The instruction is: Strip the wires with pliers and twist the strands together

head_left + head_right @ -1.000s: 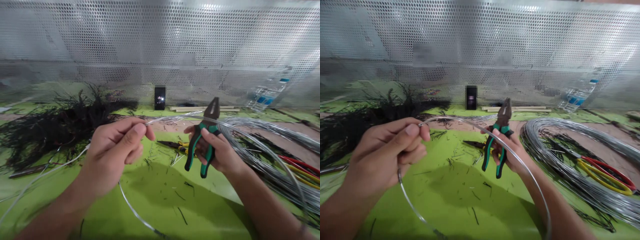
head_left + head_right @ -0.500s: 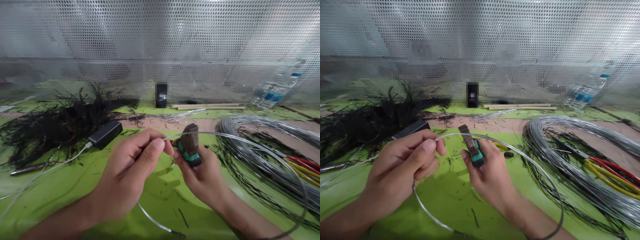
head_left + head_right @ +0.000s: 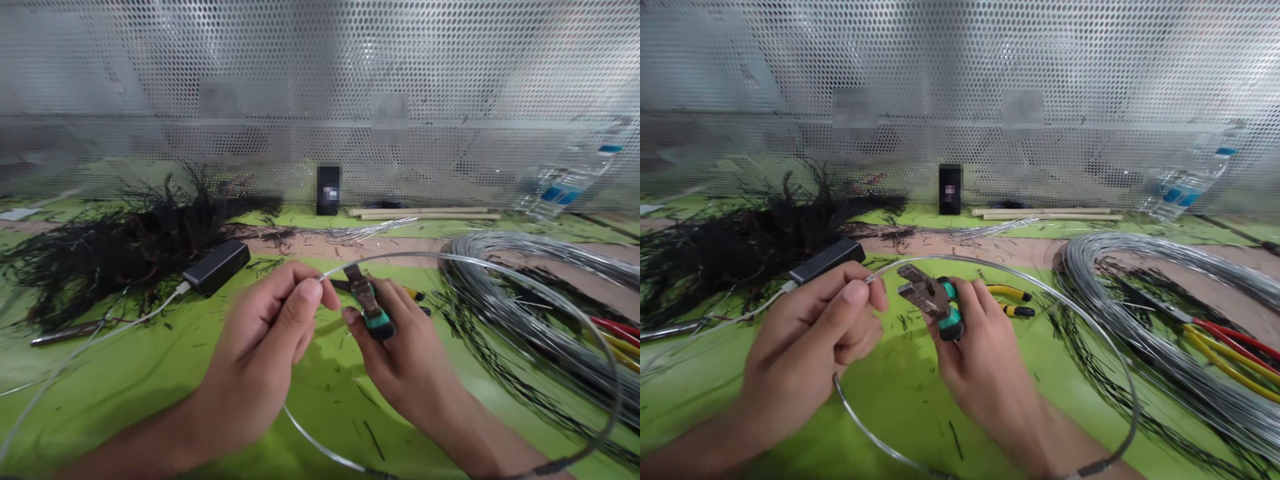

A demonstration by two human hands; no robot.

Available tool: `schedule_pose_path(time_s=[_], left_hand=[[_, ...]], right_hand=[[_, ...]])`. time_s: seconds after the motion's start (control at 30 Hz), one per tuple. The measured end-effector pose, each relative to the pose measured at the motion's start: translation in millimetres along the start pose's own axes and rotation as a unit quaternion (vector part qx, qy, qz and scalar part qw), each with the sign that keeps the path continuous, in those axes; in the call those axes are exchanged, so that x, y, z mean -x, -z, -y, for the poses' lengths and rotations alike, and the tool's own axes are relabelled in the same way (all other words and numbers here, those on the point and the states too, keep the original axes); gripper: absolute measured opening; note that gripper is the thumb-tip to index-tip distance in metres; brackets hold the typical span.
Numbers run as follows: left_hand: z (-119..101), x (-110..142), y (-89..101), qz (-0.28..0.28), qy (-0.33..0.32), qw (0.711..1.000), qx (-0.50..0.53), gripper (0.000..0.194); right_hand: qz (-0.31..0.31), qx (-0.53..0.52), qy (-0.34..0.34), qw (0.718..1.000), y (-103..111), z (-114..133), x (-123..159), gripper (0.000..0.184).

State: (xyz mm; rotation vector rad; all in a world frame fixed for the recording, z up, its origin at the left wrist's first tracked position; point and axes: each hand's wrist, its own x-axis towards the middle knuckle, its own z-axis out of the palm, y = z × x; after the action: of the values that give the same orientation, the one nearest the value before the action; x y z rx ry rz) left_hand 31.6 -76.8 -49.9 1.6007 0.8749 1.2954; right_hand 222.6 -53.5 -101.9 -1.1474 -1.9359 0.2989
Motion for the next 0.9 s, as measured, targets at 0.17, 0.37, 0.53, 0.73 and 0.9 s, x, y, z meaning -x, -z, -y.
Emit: schedule_pose_path(time_s=[0.17, 0.37, 0.53, 0.73, 0.9], left_hand=[[1.1, 8.1, -5.7, -0.079, -0.120, 0.964, -0.223, 0.019], [-5.1, 3.0, -8.8, -0.091, -0.188, 0.904, -0.372, 0.016], [-4.4, 0.4, -8.4, -0.090, -0.194, 0.884, -0.415, 0.017], [2.0, -1.6, -7.0, -0.098, -0.199, 0.859, -0.461, 0.015], [3.9, -2.4, -6.8, -0.102, -0.181, 0.849, -0.486, 0.015]], right_hand=[[0.012, 0.019, 0.002, 1.000, -0.9, 5.5, 6.3, 0.027], [0.019, 0.026, 0.031, 0.999, 1.8, 15.3, 9.7, 0.011], [0.014, 0.013, 0.029, 0.999, 0.4, 17.0, 9.1, 0.015], [0.029, 0.035, 0.000, 0.999, 1.8, 16.5, 8.2, 0.013], [0.042, 0.038, -0.010, 0.998, 4.1, 18.9, 8.3, 0.014]])
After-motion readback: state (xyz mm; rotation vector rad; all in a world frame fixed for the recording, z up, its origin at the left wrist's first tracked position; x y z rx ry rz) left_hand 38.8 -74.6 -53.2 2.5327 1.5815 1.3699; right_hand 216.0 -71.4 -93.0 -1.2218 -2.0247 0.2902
